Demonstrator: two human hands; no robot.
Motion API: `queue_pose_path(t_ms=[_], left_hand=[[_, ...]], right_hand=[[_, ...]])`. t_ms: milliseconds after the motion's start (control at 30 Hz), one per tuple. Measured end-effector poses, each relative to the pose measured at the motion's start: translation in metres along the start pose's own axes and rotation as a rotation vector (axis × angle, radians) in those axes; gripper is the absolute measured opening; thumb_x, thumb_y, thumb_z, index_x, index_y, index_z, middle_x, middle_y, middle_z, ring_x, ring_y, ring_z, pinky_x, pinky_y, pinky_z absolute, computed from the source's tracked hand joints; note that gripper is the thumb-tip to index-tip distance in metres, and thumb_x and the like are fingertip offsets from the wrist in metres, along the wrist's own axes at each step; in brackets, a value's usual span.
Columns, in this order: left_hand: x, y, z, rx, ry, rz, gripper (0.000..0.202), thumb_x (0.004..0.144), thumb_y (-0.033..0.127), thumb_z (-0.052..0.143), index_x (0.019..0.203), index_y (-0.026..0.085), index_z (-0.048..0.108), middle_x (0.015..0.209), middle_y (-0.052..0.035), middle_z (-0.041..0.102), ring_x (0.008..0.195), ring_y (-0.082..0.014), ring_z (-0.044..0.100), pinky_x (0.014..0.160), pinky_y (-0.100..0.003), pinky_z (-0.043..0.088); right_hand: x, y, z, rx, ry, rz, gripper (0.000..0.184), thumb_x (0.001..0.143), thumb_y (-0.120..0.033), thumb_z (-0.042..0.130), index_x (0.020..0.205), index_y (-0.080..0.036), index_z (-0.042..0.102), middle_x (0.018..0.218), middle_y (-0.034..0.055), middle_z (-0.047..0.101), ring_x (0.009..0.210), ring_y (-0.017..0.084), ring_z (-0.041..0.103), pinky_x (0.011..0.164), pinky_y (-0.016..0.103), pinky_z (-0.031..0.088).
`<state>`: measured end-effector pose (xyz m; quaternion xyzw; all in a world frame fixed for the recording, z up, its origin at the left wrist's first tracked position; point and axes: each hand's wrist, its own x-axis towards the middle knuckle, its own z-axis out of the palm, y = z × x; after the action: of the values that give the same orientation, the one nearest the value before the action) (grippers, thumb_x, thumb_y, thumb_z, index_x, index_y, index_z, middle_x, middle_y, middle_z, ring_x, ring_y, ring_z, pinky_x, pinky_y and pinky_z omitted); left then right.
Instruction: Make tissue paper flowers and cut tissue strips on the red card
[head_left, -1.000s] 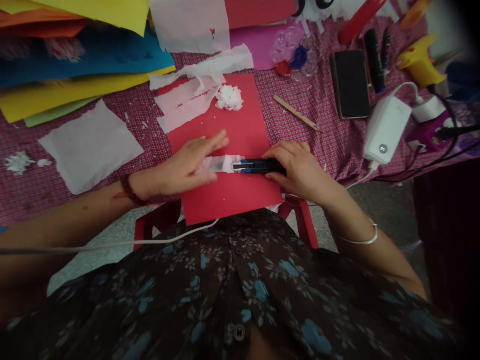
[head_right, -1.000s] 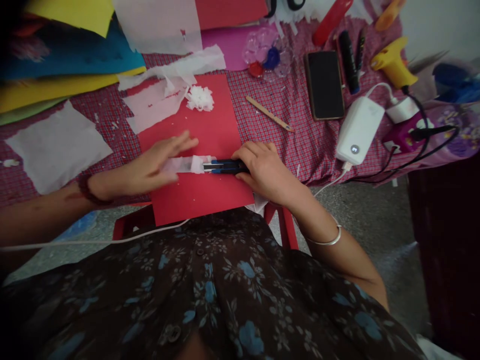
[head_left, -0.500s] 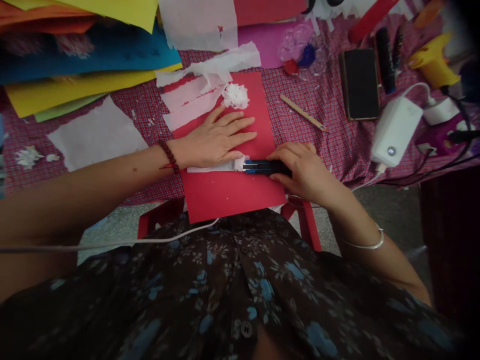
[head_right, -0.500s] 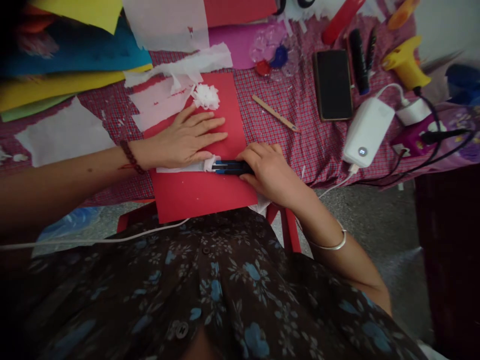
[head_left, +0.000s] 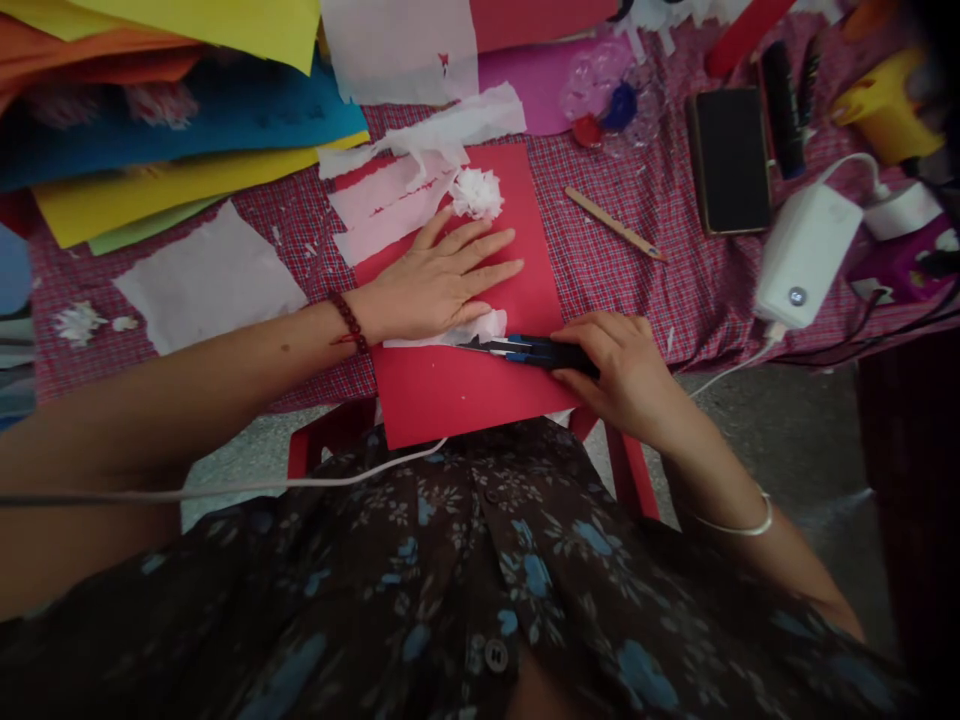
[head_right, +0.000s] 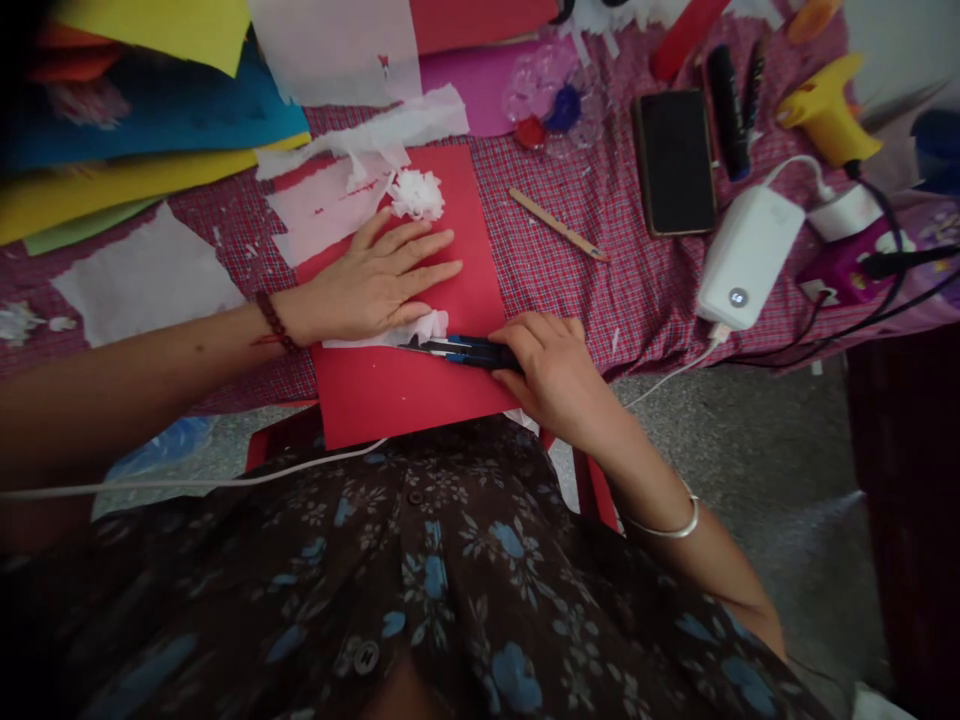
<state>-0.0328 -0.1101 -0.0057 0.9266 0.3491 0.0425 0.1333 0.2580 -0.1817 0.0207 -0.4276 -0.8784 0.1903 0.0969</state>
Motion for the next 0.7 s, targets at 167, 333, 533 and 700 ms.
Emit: queue_pose_path(t_ms=[167, 333, 533, 700], left_hand=[[0.002, -0.003, 0.003, 0.011, 0.020, -0.002, 0.056, 0.110, 0.044, 0.036, 0.161, 0.022, 0.040, 0.174, -0.0060, 0.029, 0.160, -0.0328, 0.024, 0.130, -0.063, 0.010], [0.003, -0.010, 0.003, -0.099, 0.039, -0.018, 0.062, 0.106, 0.046, 0.042, 0.162, 0.019, 0.041, 0.172, -0.0124, 0.033, 0.158, -0.0363, 0.030, 0.128, -0.061, 0.019], [0.004, -0.006, 0.004, -0.098, 0.076, -0.037, 0.060, 0.108, 0.048, 0.036, 0.156, 0.015, 0.049, 0.169, -0.0140, 0.039, 0.157, -0.0366, 0.032, 0.128, -0.059, 0.020], [-0.009, -0.016, -0.003, -0.114, 0.119, -0.037, 0.067, 0.109, 0.056, 0.026, 0.155, 0.013, 0.048, 0.166, -0.0127, 0.043, 0.153, -0.0276, 0.037, 0.129, -0.049, 0.025]], right_hand=[[0.014, 0.001, -0.001, -0.004, 0.010, 0.000, 0.025, 0.095, -0.028, 0.061, 0.120, -0.025, 0.065, 0.119, 0.0116, 0.073, 0.111, 0.036, 0.067, 0.090, 0.052, 0.046], [0.025, -0.001, 0.002, -0.016, -0.006, -0.011, 0.025, 0.095, -0.027, 0.058, 0.119, -0.024, 0.064, 0.121, 0.0126, 0.072, 0.113, 0.036, 0.066, 0.090, 0.051, 0.045], [0.032, -0.002, 0.006, -0.020, -0.006, -0.022, 0.027, 0.094, -0.026, 0.058, 0.120, -0.023, 0.064, 0.120, 0.0140, 0.071, 0.112, 0.036, 0.065, 0.090, 0.052, 0.044], [0.031, 0.000, 0.007, -0.025, -0.006, -0.036, 0.026, 0.094, -0.025, 0.059, 0.119, -0.025, 0.063, 0.119, 0.0130, 0.071, 0.112, 0.036, 0.065, 0.090, 0.051, 0.045]])
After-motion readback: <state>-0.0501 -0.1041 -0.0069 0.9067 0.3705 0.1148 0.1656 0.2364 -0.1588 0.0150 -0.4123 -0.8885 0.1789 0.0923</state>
